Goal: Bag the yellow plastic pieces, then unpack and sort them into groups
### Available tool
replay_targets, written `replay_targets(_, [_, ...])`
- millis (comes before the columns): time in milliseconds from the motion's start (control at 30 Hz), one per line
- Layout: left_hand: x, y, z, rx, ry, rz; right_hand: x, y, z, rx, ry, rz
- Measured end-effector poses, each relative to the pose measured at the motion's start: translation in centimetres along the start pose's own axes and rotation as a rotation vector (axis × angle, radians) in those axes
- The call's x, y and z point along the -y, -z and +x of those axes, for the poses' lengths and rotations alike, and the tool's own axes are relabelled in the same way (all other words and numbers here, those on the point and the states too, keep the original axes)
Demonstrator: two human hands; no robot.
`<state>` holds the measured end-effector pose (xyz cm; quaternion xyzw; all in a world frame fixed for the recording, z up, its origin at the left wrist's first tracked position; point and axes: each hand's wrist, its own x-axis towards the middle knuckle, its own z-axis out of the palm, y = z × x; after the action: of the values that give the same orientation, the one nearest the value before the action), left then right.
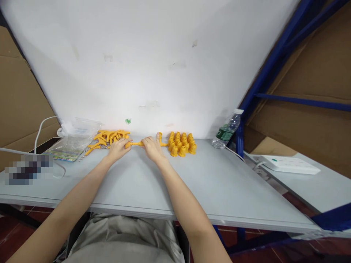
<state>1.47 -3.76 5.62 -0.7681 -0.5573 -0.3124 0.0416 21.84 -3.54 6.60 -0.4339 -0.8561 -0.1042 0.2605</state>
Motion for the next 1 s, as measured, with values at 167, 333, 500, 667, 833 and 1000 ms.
replay_targets(167, [0.1,0.0,0.5,0.127,0.141,-0.198,0.2,0.1,0.1,-0.036,0.009,-0.066])
replay_targets(333, [-0.3,0.2,0.7,0.127,0.188,-0.241,0.2,0.0,0.1,-0.071,-0.005,-0.089])
replay_targets(500, [-0.7,0.5,0.3,0.037,0.162,-0.144,0.0,0.0,0.0,-0.077,-0.017,-0.072])
replay_targets(667, [-0.6,0.5,-0.1,-0.03,0.038,-0.042,-0.1,-0.1,-0.2,-0.027,0.014,-0.028])
replay_targets(833, [-0.2,0.1,-0.1,0.006,0.006,0.007,-0.1,-0.5,-0.2,0.0,0.026,-0.021])
replay_targets(1000, [0.4,-0.2,0.1,-0.013,0.074,-0.016,-0.7,-0.6,-0.3,-0.054,-0.069,-0.074])
